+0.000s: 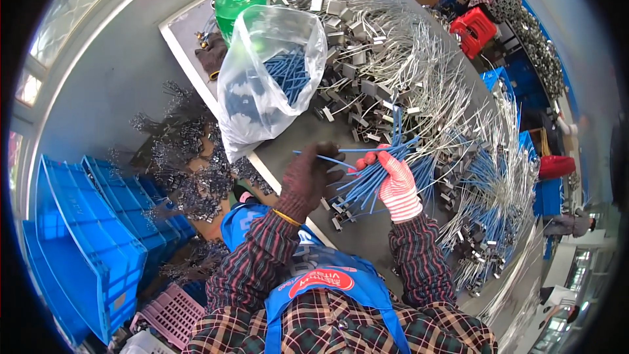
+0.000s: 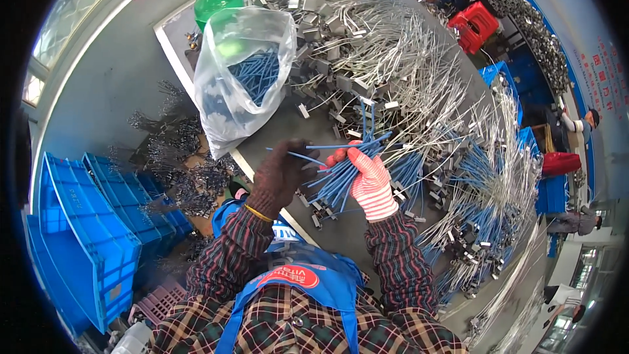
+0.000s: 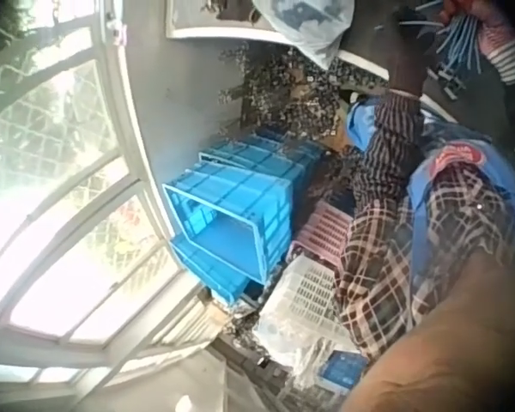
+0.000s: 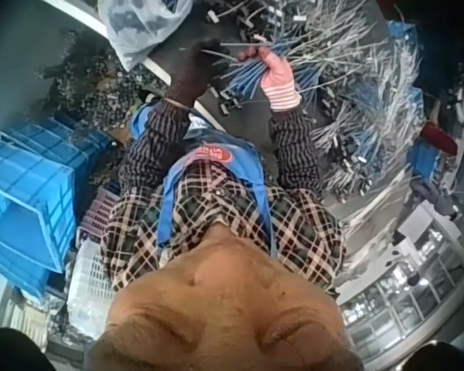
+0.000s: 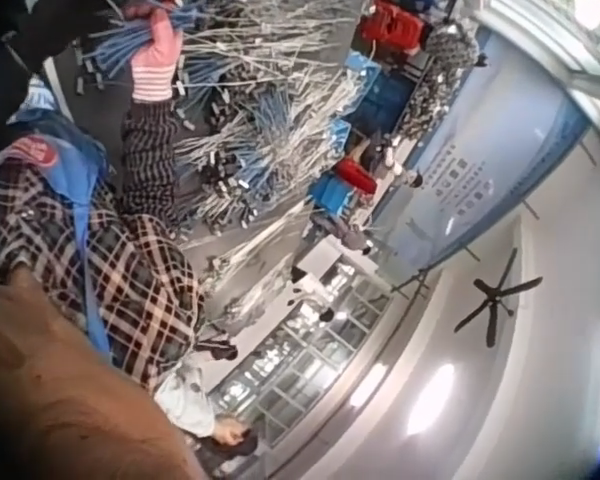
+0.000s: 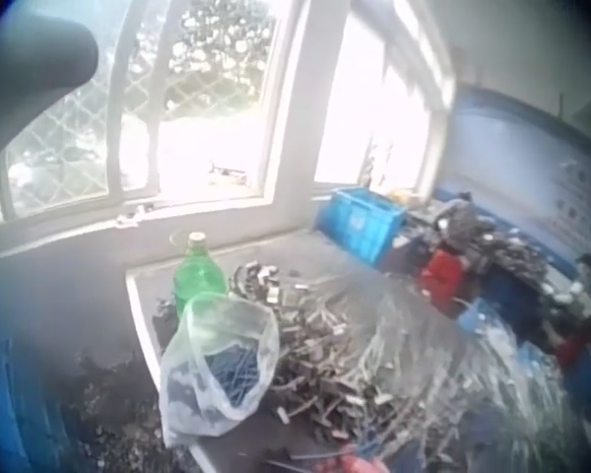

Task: The person bundles and organizes electrical wire harnesses by hand at a production station, placing them into plastic bags and blue bins on a work table.

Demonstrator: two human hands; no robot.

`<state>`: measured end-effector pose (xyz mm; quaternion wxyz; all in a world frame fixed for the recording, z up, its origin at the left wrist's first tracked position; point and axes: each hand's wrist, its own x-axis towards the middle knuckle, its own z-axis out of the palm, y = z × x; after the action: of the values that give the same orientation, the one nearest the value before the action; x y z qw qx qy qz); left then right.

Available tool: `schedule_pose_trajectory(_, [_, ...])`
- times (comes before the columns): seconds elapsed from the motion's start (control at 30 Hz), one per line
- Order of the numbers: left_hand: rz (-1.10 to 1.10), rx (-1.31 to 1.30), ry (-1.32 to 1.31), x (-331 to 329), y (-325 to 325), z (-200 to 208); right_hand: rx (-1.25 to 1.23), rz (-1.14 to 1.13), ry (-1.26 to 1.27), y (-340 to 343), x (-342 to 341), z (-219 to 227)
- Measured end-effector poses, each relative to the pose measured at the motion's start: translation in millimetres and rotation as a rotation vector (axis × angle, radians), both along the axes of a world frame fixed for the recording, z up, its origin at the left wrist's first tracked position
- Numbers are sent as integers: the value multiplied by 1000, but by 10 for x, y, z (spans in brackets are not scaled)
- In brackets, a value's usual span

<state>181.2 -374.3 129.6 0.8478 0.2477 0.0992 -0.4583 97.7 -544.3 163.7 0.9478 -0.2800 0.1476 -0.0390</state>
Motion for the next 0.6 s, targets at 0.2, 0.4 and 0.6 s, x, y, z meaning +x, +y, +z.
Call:
schedule_pose_trajectory(0.2, [-200,508,-980,91,-3,57,-151,73,205,-28,-66,-114])
schedule_pose_trajectory(0.4, [-247,571,-1344,29,-34,74,-168,167,298,-15,-107,-243])
schedule_pose_trajectory(0.6, [-223,731,-1797,25,-190,-106,-151,134,291,82,-63,-269])
